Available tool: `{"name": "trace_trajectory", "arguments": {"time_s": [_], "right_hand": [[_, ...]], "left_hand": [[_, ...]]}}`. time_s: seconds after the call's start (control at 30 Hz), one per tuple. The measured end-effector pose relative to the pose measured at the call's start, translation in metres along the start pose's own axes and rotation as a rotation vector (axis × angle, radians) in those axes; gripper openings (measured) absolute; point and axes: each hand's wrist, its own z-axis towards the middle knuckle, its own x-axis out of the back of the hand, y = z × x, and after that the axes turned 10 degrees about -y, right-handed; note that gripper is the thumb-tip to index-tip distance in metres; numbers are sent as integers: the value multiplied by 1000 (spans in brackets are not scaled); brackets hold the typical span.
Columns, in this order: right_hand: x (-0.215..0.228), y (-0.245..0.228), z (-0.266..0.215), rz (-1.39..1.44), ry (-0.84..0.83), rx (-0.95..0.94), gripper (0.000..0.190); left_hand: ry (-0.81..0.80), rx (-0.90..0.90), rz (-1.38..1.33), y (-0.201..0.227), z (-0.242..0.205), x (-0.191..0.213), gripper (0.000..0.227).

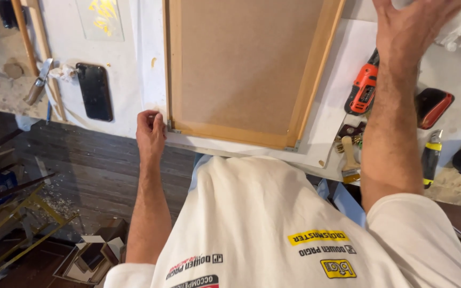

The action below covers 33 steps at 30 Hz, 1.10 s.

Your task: Using a power drill to attach metal clips to the back of a wooden picture frame to secure the backing and glass.

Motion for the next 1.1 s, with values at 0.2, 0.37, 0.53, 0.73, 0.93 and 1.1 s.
{"name": "trace_trajectory", "arguments": {"time_s": [0.2, 0.37, 0.53, 0.73, 0.93, 1.1], "right_hand": [[28, -72, -107, 337, 71, 210, 24], [-33, -98, -172, 344, -165, 15, 51], [-75, -78, -172, 546, 18, -104, 32], [-60, -58, -157, 711, 50, -291, 33], [-46, -33, -145, 724, 21, -404, 30], [-7, -75, -120, 686, -419, -253, 34]], "left_hand": [[0, -362, 129, -36, 51, 2, 37], [-66, -399, 107, 6, 72, -18, 51], [-47, -318, -89, -4, 82, -23, 53], [-197, -135, -240, 27, 15, -2, 37], [-436, -722, -265, 77, -100, 29, 35], [-330, -1439, 340, 96, -140, 29, 52]]}}
